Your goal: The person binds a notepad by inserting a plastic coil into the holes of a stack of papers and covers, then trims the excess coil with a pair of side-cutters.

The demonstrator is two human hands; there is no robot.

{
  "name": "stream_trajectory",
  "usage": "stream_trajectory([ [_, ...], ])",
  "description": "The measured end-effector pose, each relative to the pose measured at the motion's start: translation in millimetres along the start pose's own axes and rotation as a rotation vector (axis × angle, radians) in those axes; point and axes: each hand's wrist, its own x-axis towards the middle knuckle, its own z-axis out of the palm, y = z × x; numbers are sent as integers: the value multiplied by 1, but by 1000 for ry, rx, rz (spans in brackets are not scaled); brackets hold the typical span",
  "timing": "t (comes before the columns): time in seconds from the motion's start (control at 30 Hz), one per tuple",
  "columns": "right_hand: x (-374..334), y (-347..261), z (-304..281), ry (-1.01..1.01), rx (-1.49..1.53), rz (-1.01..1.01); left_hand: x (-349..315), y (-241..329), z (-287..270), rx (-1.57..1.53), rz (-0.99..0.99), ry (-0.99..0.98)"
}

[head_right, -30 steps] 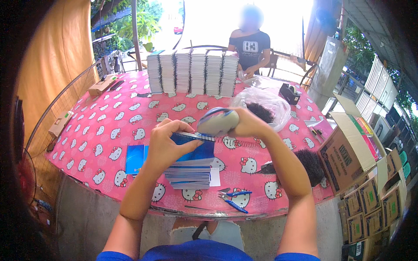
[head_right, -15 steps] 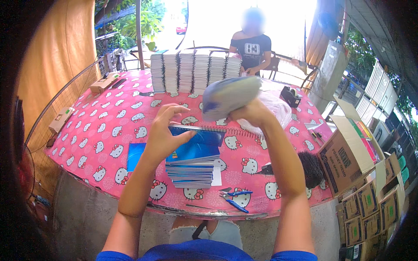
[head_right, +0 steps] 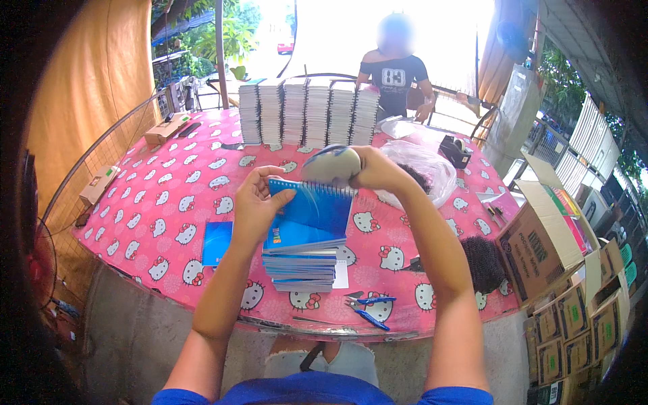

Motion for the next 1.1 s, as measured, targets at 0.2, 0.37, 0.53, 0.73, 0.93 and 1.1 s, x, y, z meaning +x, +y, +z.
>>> stream_trajectory([
  [0.2,8,4,2,-13,189,-21,-3,-4,2,-55,-37,22],
  [0.37,11,-1,10,-77,25,-79,1,-4,-1,-123,-74,43],
  [0.53,13,2,21,117,342,-51,2,-16,-6,-194,-80,111],
  [0.73,21,1,23,-10,139,19,-2,-16,-12,-205,-106,96],
  [0.93,-41,64,34,427,-550,260,-7,-5,-19,-363,-112,70],
  [1.1,-165,155,69,139,-757,832,3,18,0,-71,15,33],
])
